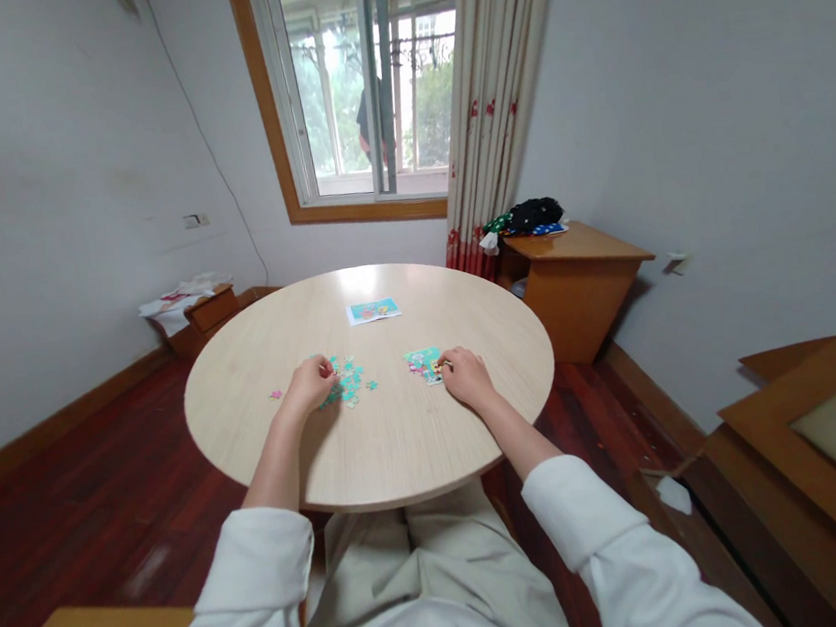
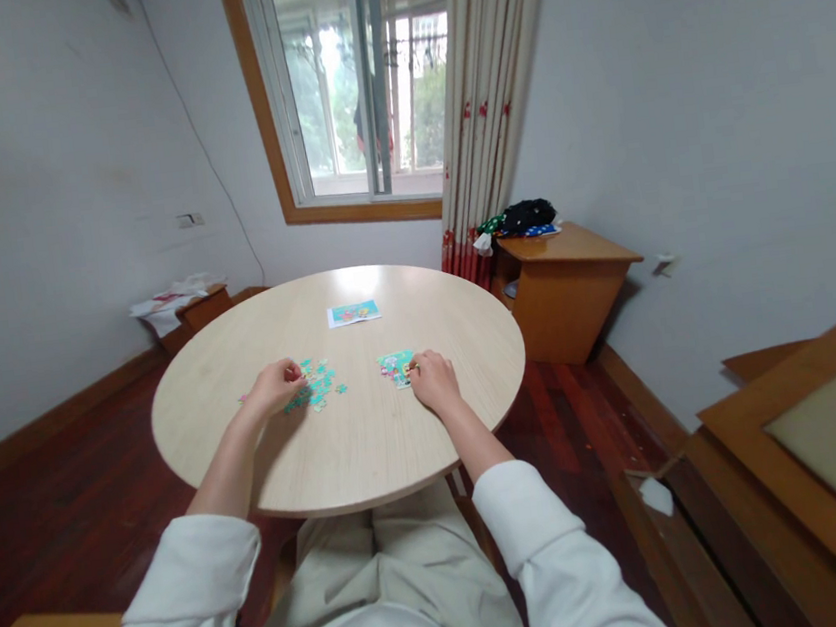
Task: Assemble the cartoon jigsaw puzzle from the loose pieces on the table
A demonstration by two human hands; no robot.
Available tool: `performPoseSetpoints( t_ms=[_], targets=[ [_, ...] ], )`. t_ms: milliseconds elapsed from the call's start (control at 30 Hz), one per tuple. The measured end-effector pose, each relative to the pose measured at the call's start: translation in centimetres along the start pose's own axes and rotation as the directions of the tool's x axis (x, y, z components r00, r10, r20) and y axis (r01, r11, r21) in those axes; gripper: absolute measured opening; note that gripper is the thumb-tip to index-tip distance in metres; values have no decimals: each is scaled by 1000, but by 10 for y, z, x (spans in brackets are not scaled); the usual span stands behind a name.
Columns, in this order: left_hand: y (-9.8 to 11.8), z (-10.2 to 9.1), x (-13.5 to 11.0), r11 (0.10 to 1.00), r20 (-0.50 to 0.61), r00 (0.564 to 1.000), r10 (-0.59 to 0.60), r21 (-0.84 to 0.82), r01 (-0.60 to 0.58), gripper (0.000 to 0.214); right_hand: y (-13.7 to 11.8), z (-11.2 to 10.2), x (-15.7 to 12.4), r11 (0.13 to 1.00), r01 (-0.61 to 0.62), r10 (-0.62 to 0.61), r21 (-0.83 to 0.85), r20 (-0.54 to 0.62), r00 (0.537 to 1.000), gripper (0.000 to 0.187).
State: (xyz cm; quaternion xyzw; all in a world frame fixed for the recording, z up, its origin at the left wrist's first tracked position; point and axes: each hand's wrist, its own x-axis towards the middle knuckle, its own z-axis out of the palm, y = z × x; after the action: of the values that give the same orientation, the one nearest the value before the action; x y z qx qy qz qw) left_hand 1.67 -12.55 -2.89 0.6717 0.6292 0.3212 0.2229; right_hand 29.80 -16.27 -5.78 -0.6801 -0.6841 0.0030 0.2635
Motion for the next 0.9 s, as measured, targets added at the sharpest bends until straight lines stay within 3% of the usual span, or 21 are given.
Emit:
performPoseSetpoints(
  t_ms=[133,267,400,567,900],
  targets=[
    [24,27,-9,949,89,996,32,-315,-2,13,-2,1,0,999,37,-38,21,30,999,25],
    [46,54,-11,894,155,985,72,-449,6,14,-3,2,-1,996,82,-82,22,45,996,24],
    [56,74,-4,907,187,981,42,-419,41,13,-3,2,0,995,97,-98,19,46,994,23],
    [57,89,0,967,93,993,77,-249,-52,10,-3,5,2,994,105,-106,24,51,993,24],
    [55,95,-1,991,41,994,105,-92,-101,6,1,8,2,991,125,-126,47,21,992,23]
  ],
)
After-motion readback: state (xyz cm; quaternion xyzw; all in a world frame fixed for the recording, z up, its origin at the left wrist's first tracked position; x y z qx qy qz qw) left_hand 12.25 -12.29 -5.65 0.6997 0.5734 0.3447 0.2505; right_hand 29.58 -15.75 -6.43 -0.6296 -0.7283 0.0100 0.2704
